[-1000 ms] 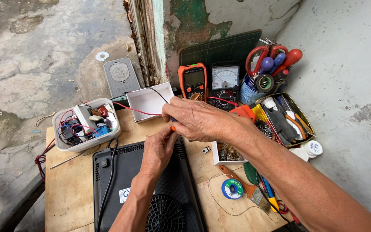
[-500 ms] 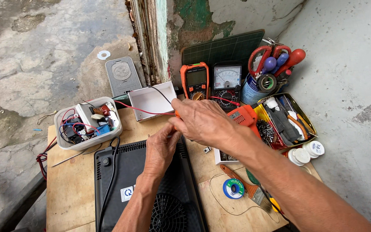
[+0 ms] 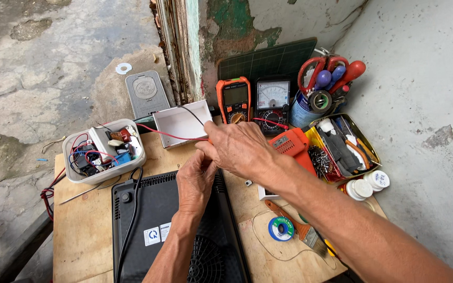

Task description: The person uses a screwdriver to remove screws from the back of a black induction cooktop. They then flip the cooktop over to reveal the front surface and continue to manipulate the device and its power cord.

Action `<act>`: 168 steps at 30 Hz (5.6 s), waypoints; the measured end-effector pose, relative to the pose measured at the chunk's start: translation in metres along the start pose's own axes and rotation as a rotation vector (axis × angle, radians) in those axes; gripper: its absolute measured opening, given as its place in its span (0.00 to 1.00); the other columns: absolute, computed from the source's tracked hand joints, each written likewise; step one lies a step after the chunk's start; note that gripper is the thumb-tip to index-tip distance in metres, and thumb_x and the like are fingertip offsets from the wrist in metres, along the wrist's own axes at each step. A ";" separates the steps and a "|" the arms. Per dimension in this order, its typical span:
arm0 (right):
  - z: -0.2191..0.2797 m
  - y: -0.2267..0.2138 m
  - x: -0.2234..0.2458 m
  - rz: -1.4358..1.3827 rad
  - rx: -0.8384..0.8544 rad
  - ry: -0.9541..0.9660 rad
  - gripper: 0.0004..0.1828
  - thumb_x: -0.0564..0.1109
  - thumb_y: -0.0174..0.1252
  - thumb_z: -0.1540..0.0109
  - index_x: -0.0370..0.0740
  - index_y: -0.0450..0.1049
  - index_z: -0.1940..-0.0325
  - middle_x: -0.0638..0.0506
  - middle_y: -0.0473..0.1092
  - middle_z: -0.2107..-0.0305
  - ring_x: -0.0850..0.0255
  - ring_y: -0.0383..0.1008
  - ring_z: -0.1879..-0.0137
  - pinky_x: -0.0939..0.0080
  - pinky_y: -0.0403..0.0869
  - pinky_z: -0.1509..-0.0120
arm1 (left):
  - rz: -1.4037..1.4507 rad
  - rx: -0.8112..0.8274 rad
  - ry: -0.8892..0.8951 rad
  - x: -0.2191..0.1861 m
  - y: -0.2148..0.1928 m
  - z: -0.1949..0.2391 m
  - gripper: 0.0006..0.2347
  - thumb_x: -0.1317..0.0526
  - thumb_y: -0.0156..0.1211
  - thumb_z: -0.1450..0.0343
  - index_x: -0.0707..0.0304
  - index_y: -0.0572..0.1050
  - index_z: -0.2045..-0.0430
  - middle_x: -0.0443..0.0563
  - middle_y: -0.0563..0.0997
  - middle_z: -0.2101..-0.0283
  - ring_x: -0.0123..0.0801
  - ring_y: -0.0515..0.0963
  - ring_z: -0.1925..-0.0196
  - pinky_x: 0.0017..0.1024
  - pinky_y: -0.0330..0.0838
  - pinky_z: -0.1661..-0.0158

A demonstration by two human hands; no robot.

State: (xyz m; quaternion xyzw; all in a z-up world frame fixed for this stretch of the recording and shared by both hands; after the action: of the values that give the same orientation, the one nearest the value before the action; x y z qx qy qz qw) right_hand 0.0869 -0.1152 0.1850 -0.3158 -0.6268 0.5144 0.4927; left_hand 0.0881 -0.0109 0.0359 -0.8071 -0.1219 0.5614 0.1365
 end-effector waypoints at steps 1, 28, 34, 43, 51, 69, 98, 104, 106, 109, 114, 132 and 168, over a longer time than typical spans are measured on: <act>0.002 -0.003 0.003 -0.004 0.003 0.001 0.19 0.56 0.50 0.23 0.39 0.77 0.45 0.48 0.73 0.75 0.55 0.78 0.72 0.52 0.80 0.58 | -0.003 0.003 -0.004 -0.009 -0.005 0.002 0.08 0.60 0.72 0.23 0.52 0.78 0.71 0.49 0.83 0.73 0.47 0.86 0.66 0.42 0.82 0.62; 0.003 0.001 0.007 -0.114 0.181 0.205 0.25 0.57 0.49 0.30 0.44 0.73 0.33 0.40 0.75 0.51 0.46 0.84 0.49 0.41 0.82 0.43 | -0.158 0.291 -0.163 0.026 0.006 -0.018 0.06 0.55 0.73 0.28 0.49 0.82 0.73 0.49 0.90 0.69 0.54 0.90 0.55 0.53 0.79 0.59; 0.006 0.025 -0.030 -0.252 -0.224 0.193 0.11 0.56 0.50 0.24 0.52 0.73 0.46 0.46 0.72 0.56 0.45 0.85 0.54 0.41 0.84 0.52 | -0.156 0.382 -0.185 0.007 0.009 -0.018 0.11 0.47 0.68 0.24 0.48 0.78 0.57 0.52 0.91 0.58 0.55 0.91 0.52 0.56 0.82 0.50; 0.020 0.000 -0.005 -0.344 -0.287 0.214 0.18 0.55 0.51 0.25 0.46 0.70 0.33 0.37 0.74 0.49 0.43 0.85 0.49 0.37 0.84 0.44 | -0.251 0.309 -0.077 0.003 0.005 -0.024 0.09 0.53 0.66 0.24 0.58 0.80 0.63 0.59 0.89 0.64 0.63 0.89 0.53 0.60 0.79 0.57; 0.012 0.007 -0.020 -0.328 -0.270 0.261 0.20 0.51 0.55 0.28 0.48 0.71 0.32 0.40 0.76 0.50 0.37 0.85 0.47 0.32 0.82 0.42 | -0.287 0.320 -0.153 0.027 0.016 -0.022 0.10 0.50 0.71 0.27 0.50 0.79 0.70 0.49 0.88 0.70 0.53 0.90 0.57 0.51 0.82 0.56; 0.008 0.005 -0.029 -0.383 -0.263 0.323 0.18 0.52 0.57 0.30 0.46 0.74 0.37 0.39 0.79 0.50 0.35 0.84 0.44 0.32 0.80 0.40 | -0.349 0.367 -0.041 0.019 0.020 -0.024 0.11 0.51 0.70 0.26 0.55 0.77 0.72 0.54 0.86 0.74 0.60 0.89 0.62 0.55 0.80 0.62; 0.035 -0.037 -0.009 -0.512 -0.614 0.291 0.15 0.47 0.67 0.33 0.54 0.75 0.43 0.42 0.82 0.57 0.39 0.84 0.48 0.43 0.82 0.44 | -0.798 0.381 0.119 0.050 -0.053 0.010 0.25 0.37 0.61 0.24 0.47 0.77 0.36 0.53 0.81 0.34 0.48 0.73 0.25 0.58 0.54 0.22; 0.013 -0.020 0.043 -0.622 -0.599 0.222 0.15 0.46 0.67 0.34 0.54 0.76 0.44 0.43 0.83 0.58 0.42 0.84 0.50 0.45 0.84 0.46 | -0.892 0.337 0.035 0.091 -0.151 0.031 0.17 0.50 0.48 0.17 0.42 0.74 0.33 0.52 0.78 0.29 0.50 0.75 0.25 0.58 0.69 0.30; 0.006 -0.004 0.059 -0.644 -0.558 0.197 0.15 0.46 0.66 0.35 0.54 0.76 0.44 0.41 0.83 0.59 0.42 0.84 0.51 0.45 0.85 0.46 | -0.788 0.322 -0.005 0.095 -0.165 0.035 0.17 0.57 0.45 0.17 0.43 0.72 0.32 0.53 0.77 0.28 0.51 0.77 0.27 0.56 0.76 0.34; 0.000 0.022 0.076 -0.710 -0.502 0.191 0.13 0.48 0.66 0.34 0.54 0.76 0.45 0.42 0.83 0.57 0.42 0.84 0.49 0.46 0.85 0.46 | -0.461 0.205 -0.268 0.112 -0.196 0.042 0.17 0.61 0.46 0.18 0.38 0.76 0.37 0.58 0.81 0.33 0.63 0.80 0.33 0.59 0.77 0.36; -0.011 0.039 0.106 -0.721 -0.435 0.132 0.14 0.48 0.67 0.34 0.54 0.76 0.44 0.42 0.83 0.57 0.44 0.85 0.49 0.51 0.87 0.49 | -0.045 -0.048 -0.589 0.206 -0.225 0.053 0.06 0.58 0.57 0.17 0.46 0.74 0.47 0.56 0.88 0.42 0.50 0.89 0.44 0.44 0.83 0.43; -0.068 0.079 0.172 -0.407 -0.392 -0.071 0.12 0.44 0.60 0.32 0.48 0.70 0.45 0.50 0.77 0.58 0.47 0.77 0.58 0.47 0.73 0.51 | -0.375 0.079 -0.113 0.084 -0.175 0.134 0.25 0.46 0.60 0.21 0.51 0.74 0.28 0.62 0.60 0.17 0.54 0.54 0.15 0.50 0.54 0.23; -0.064 0.083 0.223 -0.156 -0.035 -0.123 0.10 0.55 0.60 0.29 0.50 0.70 0.55 0.42 0.80 0.70 0.35 0.85 0.60 0.37 0.81 0.54 | -0.064 0.183 -0.337 0.147 -0.212 0.102 0.21 0.63 0.53 0.22 0.49 0.75 0.30 0.59 0.77 0.28 0.62 0.76 0.29 0.55 0.71 0.31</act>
State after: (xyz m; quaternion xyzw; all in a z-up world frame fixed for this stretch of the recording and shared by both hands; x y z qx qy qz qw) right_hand 0.0673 0.1298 0.1696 -0.2424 -0.6875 0.4819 0.4861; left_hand 0.0329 0.2467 -0.0507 -0.6815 -0.1172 0.6926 0.2050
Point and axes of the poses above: each hand's wrist, its own z-axis away from the middle knuckle, its own y-axis out of the palm, x = y × z, the point moved 10 cm from there along -z, towards the middle knuckle
